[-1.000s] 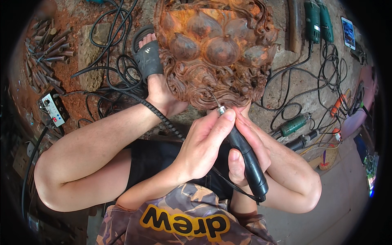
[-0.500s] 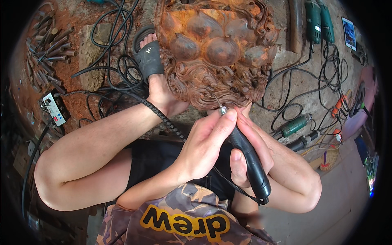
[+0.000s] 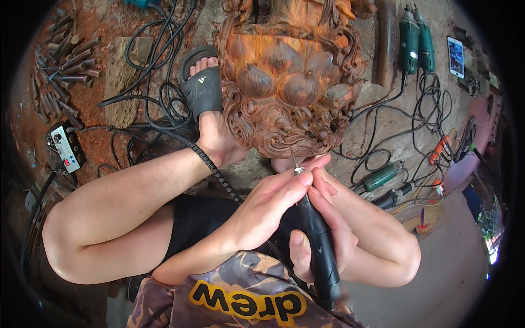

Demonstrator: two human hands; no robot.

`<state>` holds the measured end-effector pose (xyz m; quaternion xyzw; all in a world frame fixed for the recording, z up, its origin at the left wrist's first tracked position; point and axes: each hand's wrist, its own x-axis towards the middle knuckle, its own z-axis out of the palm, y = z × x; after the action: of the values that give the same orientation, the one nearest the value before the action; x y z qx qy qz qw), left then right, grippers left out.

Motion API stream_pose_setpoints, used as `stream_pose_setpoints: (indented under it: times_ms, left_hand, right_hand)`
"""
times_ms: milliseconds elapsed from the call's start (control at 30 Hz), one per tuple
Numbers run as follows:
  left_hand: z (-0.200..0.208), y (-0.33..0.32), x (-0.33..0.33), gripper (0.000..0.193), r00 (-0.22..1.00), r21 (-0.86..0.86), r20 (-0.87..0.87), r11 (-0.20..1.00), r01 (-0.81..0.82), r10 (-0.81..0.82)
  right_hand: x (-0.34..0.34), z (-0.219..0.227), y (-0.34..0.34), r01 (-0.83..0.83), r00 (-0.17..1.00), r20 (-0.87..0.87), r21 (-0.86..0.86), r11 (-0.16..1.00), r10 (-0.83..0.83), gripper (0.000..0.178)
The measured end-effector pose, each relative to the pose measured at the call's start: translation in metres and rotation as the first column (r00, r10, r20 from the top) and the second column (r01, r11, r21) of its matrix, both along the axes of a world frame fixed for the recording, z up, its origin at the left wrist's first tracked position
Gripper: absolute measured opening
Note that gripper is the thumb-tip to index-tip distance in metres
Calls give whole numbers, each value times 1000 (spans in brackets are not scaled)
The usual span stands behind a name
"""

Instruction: The person uses a rotary carving tool to refine details on a large wooden sculpture. They work on the surface of the sculpture, creating intricate patterns and textures.

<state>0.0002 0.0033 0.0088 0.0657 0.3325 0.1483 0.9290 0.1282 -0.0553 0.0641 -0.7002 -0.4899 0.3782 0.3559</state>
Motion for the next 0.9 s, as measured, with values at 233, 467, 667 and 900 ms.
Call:
stream_pose_setpoints:
  times_ms: [233,467,667,900]
  left_hand:
    - [-6,-6,7,53,994,-21,63,996,-91,92]
    - [3,4,18,53,991,-229,45,967,-115,128]
    - [0,12,18,54,992,-202,63,975,-92,106]
    - [-4,9,17,55,994,-210,32,973,-96,105]
  right_hand:
    - [36,21,39,-383,917,41,-178,906,396,54]
    - [66,26,65,-528,849,-224,-361,768,479,61]
    - [80,9,68,-577,800,-402,-309,756,446,64]
    - [69,6,70,-436,875,-382,-356,826,297,62]
